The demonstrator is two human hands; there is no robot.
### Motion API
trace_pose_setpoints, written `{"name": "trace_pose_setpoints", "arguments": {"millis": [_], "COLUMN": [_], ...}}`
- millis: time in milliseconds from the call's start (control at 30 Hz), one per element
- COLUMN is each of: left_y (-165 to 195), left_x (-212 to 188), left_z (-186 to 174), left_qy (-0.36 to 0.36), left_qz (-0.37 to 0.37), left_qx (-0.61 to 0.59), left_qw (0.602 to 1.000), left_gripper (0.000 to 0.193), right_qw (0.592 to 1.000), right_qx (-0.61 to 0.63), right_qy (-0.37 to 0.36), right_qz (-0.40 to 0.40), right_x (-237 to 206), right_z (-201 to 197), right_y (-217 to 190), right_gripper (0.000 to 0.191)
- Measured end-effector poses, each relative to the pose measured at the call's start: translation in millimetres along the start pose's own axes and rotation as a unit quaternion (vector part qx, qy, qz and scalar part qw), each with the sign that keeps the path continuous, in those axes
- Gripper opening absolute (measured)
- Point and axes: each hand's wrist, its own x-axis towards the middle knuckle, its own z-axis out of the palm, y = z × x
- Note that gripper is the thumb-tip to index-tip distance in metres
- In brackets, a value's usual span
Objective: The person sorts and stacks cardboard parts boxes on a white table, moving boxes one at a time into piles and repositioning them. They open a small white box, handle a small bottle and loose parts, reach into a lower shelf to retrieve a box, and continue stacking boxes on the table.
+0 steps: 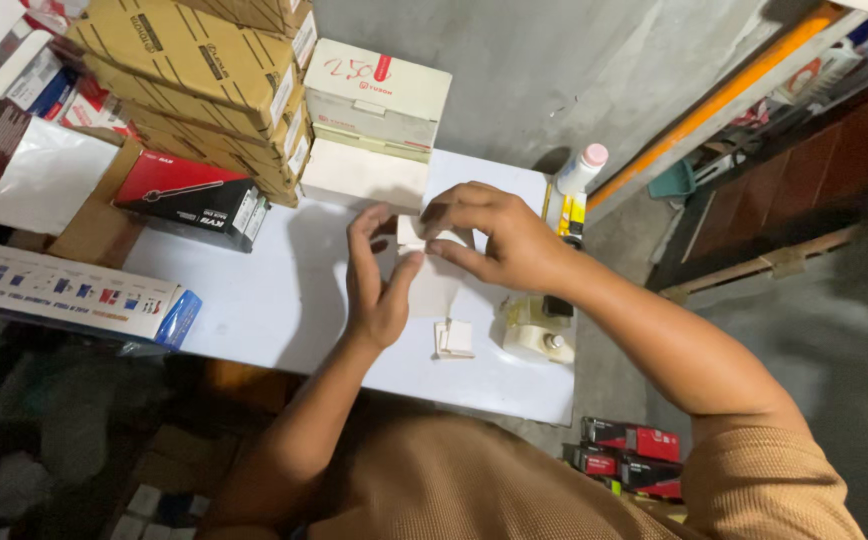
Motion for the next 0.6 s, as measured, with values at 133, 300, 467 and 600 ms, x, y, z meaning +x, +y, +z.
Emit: {"name": "trace_pose_setpoints", "arguments": {"millis": [133, 300, 467, 600], "left_y": [5, 7, 8, 7], "left_x": [-9, -11, -15, -15], "left_z": [10, 9, 0, -7], "left_qy": [0.013, 0.027, 0.029, 0.022], "left_qz": [-0.059, -0.057, -0.086, -0.095], "left_qx": [-0.097, -0.114, -0.151, -0.120], "left_qw": [0.993, 0.992, 0.984, 0.988], "left_gripper": [0.043, 0.041, 0.046, 0.048], "right_qw": [0.999, 0.998, 0.997, 0.998], "right_qx": [-0.037, -0.062, -0.070, -0.062], "right_qy": [0.020, 0.020, 0.004, 0.005], "right_qz": [0.001, -0.008, -0.015, -0.012], "right_x": [-7, -9, -10, -9], "right_z": [3, 5, 10, 11], "right_y": [-2, -8, -18, -20], "right_gripper": [0.016, 0.014, 0.014, 0.013]}}
